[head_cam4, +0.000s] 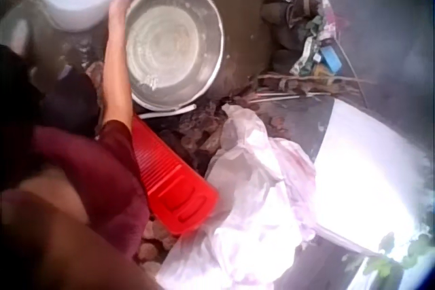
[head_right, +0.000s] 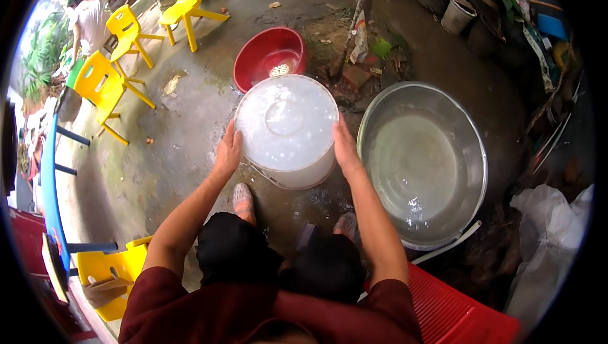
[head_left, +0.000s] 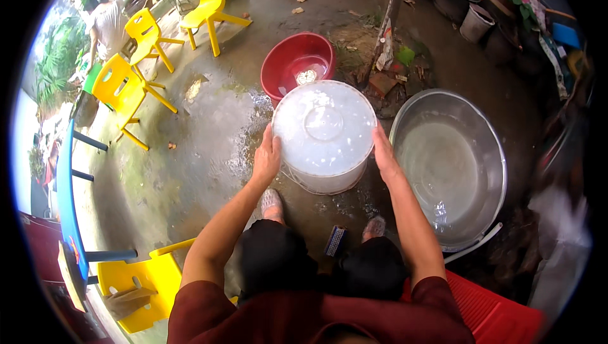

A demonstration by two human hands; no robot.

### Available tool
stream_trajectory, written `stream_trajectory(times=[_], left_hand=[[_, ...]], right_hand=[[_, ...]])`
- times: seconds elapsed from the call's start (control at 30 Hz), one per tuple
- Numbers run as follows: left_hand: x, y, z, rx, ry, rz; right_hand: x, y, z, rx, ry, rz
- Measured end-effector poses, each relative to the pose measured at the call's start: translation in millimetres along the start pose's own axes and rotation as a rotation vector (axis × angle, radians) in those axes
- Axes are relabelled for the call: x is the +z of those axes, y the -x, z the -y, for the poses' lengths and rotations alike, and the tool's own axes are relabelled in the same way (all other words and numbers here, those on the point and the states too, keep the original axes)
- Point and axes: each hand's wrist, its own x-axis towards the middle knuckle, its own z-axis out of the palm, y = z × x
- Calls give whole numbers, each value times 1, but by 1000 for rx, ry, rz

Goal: The person washes a white bucket and a large metal basin by hand and using a blue brush, scrubbing the interior and exterior surfaces with water.

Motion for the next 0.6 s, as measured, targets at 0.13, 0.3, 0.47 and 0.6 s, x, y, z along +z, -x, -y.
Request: stream_trajectory(times=[0.13,0.3,0.47,0.6], left_hand=[[-35,-2,78,15,8,-199],[-87,4,70,-159,-249,-242],[-71,33,2,289,-266,14],[-48,56,0,417,-399,131]], right_hand=[[61,24,86,122,134,226],[33,17,35,269,158,45],[16,39,-78,863,86,-138],[4,51,-111,918,-225,-56]])
